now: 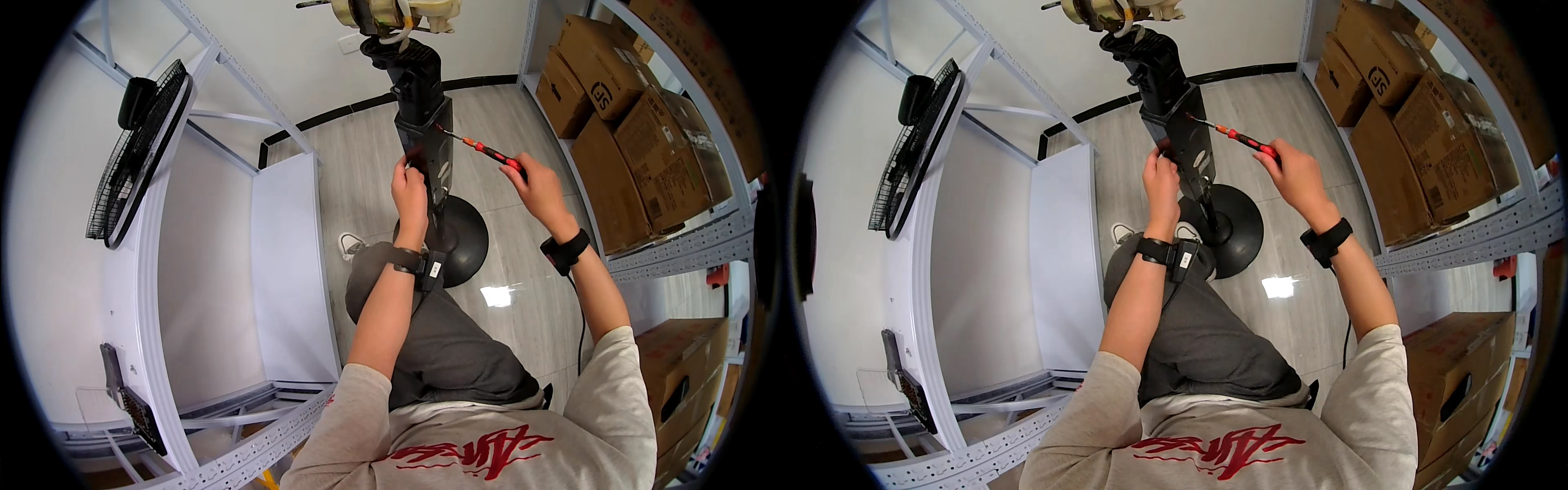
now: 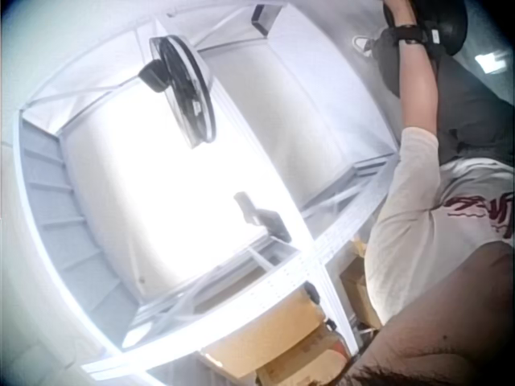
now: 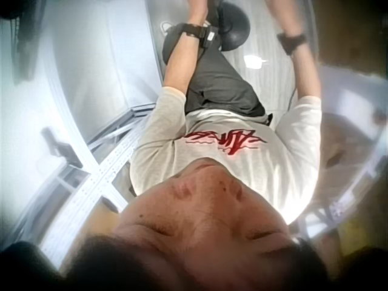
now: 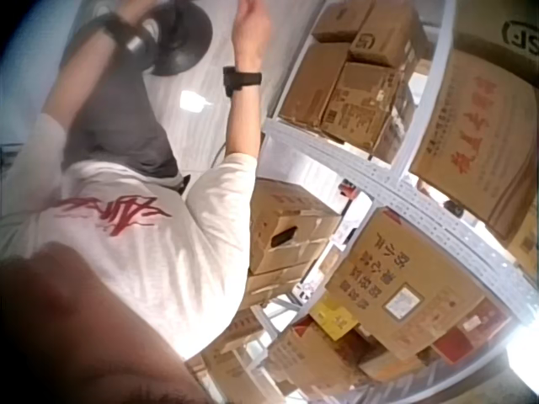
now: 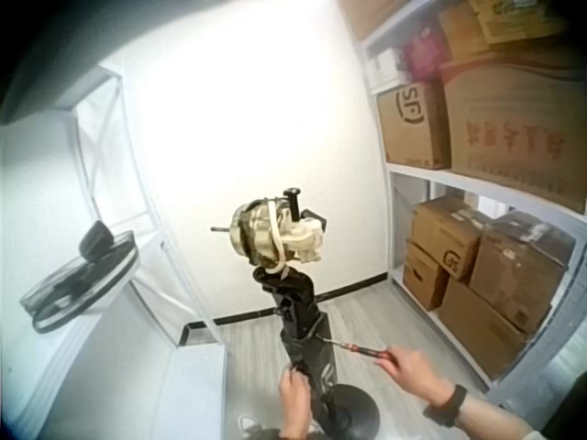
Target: The person uses a screwdriver to remove screws from a black electronic device mounted on a stand. They then open the casing and manipulate internal wires with the screwdriver.
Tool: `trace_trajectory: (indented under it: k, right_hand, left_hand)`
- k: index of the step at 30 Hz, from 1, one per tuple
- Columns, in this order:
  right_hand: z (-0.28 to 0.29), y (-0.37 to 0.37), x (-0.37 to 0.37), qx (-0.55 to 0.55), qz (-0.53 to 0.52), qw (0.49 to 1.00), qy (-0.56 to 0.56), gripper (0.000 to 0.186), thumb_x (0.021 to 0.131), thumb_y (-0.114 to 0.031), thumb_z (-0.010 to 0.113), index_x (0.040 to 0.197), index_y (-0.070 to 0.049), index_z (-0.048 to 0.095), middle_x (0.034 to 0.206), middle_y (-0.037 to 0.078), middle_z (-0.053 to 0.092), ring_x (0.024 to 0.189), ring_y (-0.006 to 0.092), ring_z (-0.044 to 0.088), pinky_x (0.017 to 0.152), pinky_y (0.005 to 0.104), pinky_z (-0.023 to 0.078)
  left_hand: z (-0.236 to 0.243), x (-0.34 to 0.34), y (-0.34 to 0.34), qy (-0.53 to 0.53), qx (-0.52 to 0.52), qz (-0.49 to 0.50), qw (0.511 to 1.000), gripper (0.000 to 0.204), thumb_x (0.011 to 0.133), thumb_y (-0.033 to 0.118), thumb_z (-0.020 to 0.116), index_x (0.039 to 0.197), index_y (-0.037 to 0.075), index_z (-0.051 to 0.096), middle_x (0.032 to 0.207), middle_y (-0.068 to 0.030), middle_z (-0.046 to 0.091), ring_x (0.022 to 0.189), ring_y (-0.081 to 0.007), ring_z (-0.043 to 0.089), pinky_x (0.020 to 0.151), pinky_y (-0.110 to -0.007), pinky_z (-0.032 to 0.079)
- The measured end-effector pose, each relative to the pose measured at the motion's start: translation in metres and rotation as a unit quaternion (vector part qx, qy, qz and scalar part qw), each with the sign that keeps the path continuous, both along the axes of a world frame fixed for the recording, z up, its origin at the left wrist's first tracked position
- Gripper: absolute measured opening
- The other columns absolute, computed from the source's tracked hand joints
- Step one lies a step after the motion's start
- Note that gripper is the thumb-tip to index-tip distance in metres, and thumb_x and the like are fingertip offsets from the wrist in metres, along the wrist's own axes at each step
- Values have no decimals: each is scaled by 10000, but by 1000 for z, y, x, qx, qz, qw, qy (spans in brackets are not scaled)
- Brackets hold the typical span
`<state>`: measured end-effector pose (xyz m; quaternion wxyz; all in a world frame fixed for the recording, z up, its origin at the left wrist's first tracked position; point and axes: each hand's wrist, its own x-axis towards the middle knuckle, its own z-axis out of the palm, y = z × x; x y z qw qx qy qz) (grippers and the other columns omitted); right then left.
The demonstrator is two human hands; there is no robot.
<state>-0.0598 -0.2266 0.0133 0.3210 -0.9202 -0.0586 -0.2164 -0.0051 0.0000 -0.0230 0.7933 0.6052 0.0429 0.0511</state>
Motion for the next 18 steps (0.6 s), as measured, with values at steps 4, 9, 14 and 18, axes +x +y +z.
trace_trajectory:
  k: [4,9,14,18]
  right_hand:
    - [2,-8,8,257,54,917,300,445,930,-450,536,766,-37,547,552,17,498,441,128,431,436,285,317]
    - [10,-26,14,463,153,754,440,460,953,-475,481,802,-48,561,555,-32,432,457,66,362,436,249,268]
    - [-5,-7,5,37,27,998,51,387,927,-392,550,827,-19,523,581,114,485,496,244,444,477,364,349]
    - [4,4,0,28,-3,1000,5,390,914,-385,570,816,-11,527,597,140,484,525,272,462,502,372,371]
  left_hand:
    - [3,0,-2,12,6,2,1000,332,917,140,409,1208,33,529,718,56,456,543,-7,353,444,-172,255]
    - [2,1,0,7,0,0,1000,332,918,144,408,1208,34,530,721,56,457,543,-7,354,445,-172,256]
    - [0,0,-2,6,1,4,1000,328,918,136,406,1200,32,537,722,56,454,552,-6,358,452,-170,263]
    - [-4,2,1,-2,10,10,1000,326,917,128,406,1200,32,537,723,58,451,558,-5,359,458,-170,267]
